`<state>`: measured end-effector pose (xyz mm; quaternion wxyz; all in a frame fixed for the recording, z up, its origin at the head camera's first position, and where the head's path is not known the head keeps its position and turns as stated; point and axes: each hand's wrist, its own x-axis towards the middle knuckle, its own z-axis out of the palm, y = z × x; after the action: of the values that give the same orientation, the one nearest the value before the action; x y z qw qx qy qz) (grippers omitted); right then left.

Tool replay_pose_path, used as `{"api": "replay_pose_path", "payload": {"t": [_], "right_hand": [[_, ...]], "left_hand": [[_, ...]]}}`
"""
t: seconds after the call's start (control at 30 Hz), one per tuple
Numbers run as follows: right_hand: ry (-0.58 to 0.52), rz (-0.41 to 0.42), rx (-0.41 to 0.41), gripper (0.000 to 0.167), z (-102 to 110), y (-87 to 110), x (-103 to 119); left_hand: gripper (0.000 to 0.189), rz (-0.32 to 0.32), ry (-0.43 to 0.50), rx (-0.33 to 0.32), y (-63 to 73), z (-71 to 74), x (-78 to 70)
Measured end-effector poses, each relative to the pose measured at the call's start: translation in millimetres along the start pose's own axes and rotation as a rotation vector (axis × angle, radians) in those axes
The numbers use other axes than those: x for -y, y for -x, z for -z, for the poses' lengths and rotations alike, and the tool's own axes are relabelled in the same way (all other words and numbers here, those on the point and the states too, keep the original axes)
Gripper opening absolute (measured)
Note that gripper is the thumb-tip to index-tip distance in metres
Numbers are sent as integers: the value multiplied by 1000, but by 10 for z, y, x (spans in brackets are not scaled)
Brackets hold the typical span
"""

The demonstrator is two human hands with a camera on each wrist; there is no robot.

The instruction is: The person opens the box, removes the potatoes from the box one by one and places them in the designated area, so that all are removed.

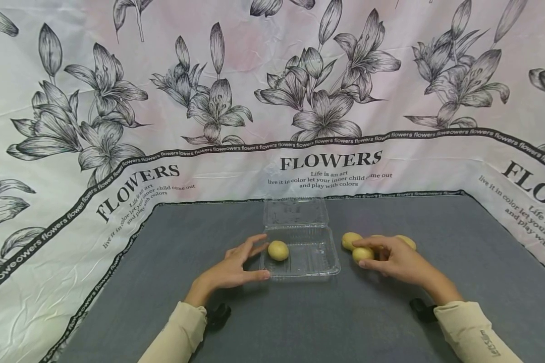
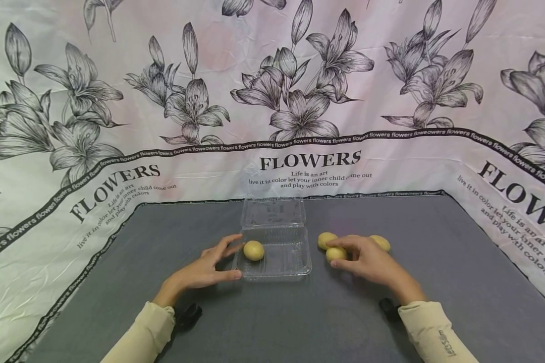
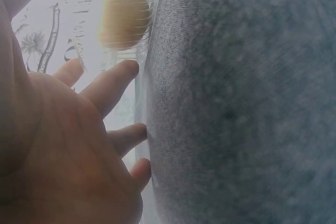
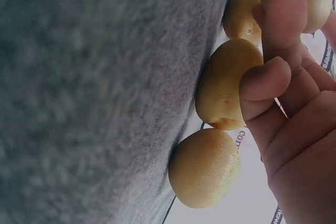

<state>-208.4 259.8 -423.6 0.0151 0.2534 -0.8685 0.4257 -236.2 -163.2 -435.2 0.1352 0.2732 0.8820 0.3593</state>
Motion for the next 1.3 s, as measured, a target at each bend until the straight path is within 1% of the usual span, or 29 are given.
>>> {"api": "replay_pose_path", "payload": {"t": [0.27,0.5,0.7,1.0,1.23,1.3], "right_hand": [[-18,19,27,38,-6,-3,-7],[17,43,37,35,-5,-3,-25],[31,61,33,37,-10,-4,-37],[81,88,35,38,-21,-22,-43],[177,156,-10,34,-33,-35,-35],[189,169,-16,33,-35,-38,-36]], "left_hand": [[94,-3,5,1,-3,2,0],[94,-9,3,3,-3,1,5],[94,-6,8,2,-4,0,10],[94,-2,0,1,-1,0,15],[93,-3,-3,4,-4,-3,29],[93,-5,-8,2,-5,-4,35]]}}
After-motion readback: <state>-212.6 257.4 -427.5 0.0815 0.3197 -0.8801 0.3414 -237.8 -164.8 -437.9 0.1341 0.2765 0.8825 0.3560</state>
